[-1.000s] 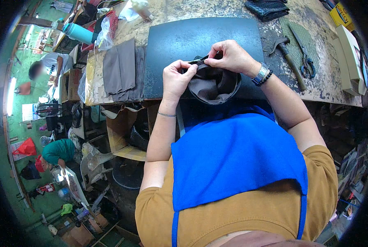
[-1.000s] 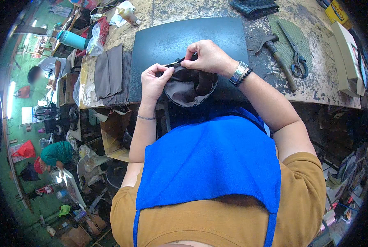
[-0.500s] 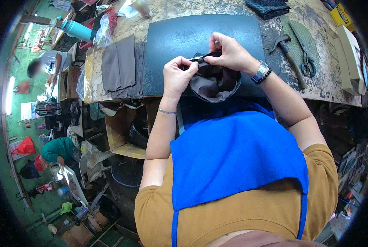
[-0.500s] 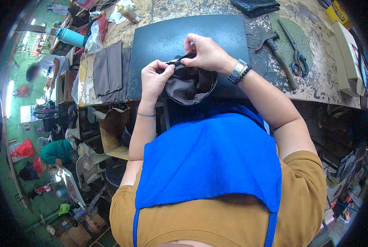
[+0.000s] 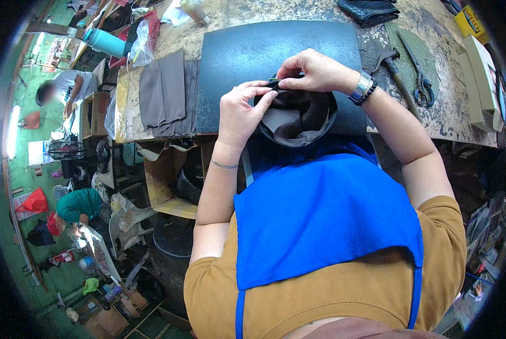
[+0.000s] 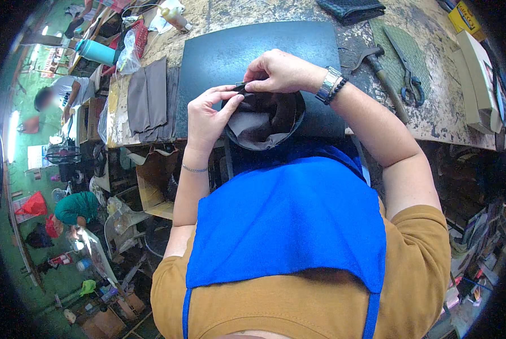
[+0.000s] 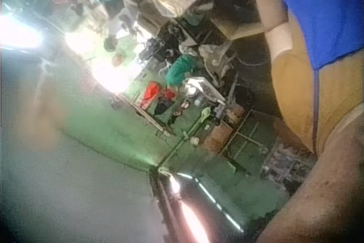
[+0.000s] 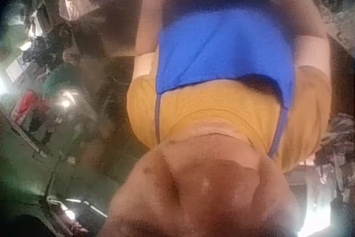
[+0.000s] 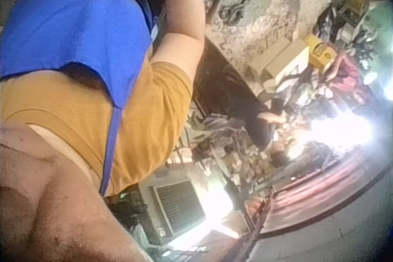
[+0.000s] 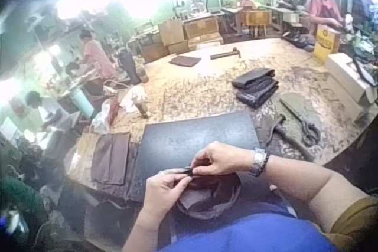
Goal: The person is assembling a leather bag by fitting a lining into the leather shell and checking for alignment.
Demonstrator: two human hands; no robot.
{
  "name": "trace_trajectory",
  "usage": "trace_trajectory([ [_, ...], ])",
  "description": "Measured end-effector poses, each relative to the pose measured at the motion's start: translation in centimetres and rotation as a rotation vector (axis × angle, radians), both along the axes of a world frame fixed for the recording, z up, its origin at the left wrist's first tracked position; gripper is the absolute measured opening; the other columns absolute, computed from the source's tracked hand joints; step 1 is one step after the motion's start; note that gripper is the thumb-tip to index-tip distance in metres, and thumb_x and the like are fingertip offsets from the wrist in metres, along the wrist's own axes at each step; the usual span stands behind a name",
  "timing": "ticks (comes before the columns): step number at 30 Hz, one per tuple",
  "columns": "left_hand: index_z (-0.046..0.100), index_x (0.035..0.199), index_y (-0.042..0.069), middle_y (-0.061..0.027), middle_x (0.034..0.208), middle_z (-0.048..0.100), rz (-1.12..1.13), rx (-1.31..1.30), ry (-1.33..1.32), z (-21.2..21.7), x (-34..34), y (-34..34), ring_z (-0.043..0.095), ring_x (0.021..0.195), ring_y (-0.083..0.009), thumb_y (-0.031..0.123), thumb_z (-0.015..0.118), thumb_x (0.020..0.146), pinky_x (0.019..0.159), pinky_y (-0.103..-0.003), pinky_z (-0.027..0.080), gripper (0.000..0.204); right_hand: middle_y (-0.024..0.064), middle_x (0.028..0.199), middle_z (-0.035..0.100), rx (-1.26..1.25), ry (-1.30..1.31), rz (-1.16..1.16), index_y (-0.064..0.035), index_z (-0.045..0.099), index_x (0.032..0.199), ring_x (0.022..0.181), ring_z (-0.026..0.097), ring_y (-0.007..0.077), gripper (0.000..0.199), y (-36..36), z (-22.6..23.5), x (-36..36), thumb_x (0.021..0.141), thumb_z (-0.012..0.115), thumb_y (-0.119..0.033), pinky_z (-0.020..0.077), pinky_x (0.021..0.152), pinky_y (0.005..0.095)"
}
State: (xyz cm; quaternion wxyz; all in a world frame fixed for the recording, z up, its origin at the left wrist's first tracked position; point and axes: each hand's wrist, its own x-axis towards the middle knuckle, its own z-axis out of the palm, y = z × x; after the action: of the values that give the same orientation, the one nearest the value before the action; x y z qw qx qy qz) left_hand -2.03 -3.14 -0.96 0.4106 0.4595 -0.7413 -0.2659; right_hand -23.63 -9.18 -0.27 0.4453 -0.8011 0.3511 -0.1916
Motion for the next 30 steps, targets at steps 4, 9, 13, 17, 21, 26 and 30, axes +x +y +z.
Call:
trace_trajectory([
  [4,0.072,0.085,-0.002,-0.0114,0.09,0.072,0.073,0.0,-0.017,0.5,-0.4,0.4,0.067,0.082,-0.0142,0.01,0.075,0.08,0.079,-0.028,0.051,0.013,0.0097,0.083,0.07,-0.068,-0.016,-0.021,-0.0009,0.068,0.098,0.076,0.065,0.0138,0.025,0.1,-0.6,0.1,0.085,0.068,-0.022,0.0514,0.074,0.0286],
  [9,0.071,0.08,-0.001,-0.0124,0.081,0.072,0.132,0.082,0.044,0.2,-0.6,0.1,0.069,0.074,-0.0159,0.009,0.074,0.076,0.071,-0.028,0.053,0.011,0.008,0.077,0.066,-0.116,-0.035,-0.013,-0.0015,0.064,0.092,0.071,0.06,0.0141,0.019,0.2,-0.7,0.8,0.083,0.066,-0.018,0.0497,0.068,0.0297],
  [13,0.07,0.077,-0.001,-0.0119,0.077,0.071,0.158,0.148,0.013,0.3,-0.8,-0.2,0.068,0.07,-0.0142,0.011,0.074,0.076,0.067,-0.027,0.053,0.012,0.0087,0.073,0.062,-0.159,-0.015,0.015,-0.0016,0.06,0.088,0.067,0.058,0.017,0.017,0.2,-0.5,1.4,0.082,0.063,-0.018,0.0483,0.066,0.0308],
  [17,0.069,0.076,-0.001,-0.0124,0.076,0.07,0.152,0.14,0.015,0.2,-0.9,-0.2,0.067,0.069,-0.0153,0.011,0.074,0.076,0.066,-0.028,0.052,0.013,0.0115,0.074,0.062,-0.224,0.026,0.064,-0.001,0.058,0.088,0.068,0.059,0.0207,0.018,0.0,-0.4,1.8,0.081,0.062,-0.018,0.0479,0.065,0.033],
  [21,0.068,0.094,-0.001,-0.0109,0.088,0.07,0.048,0.284,-0.179,2.5,-0.8,0.7,0.065,0.086,-0.0158,0.02,0.079,0.076,0.081,-0.03,0.05,0.03,0.0127,0.077,0.063,-0.152,0.0,0.07,-0.0008,0.058,0.09,0.071,0.06,0.0216,0.019,-0.5,0.2,0.7,0.081,0.062,-0.018,0.0485,0.067,0.0346],
  [26,0.061,0.113,0.009,-0.0155,0.098,0.066,-0.108,0.254,-0.497,5.2,0.4,-0.1,0.063,0.096,-0.0303,0.019,0.076,0.073,0.086,-0.036,0.049,0.044,0.0067,0.079,0.062,-0.259,-0.074,-0.179,-0.0016,0.058,0.094,0.073,0.057,0.0139,0.018,-1.8,-0.5,-1.3,0.085,0.064,-0.015,0.0482,0.067,0.0297],
  [30,0.065,0.106,0.013,-0.0151,0.104,0.066,-0.114,0.161,-0.677,6.1,3.6,-4.5,0.062,0.1,-0.0335,0.01,0.066,0.074,0.088,-0.041,0.05,0.032,0.0014,0.08,0.058,-0.107,-0.209,-0.278,-0.0039,0.051,0.103,0.071,0.051,0.0091,0.024,0.2,1.0,-0.6,0.085,0.064,-0.013,0.0444,0.062,0.0268],
])
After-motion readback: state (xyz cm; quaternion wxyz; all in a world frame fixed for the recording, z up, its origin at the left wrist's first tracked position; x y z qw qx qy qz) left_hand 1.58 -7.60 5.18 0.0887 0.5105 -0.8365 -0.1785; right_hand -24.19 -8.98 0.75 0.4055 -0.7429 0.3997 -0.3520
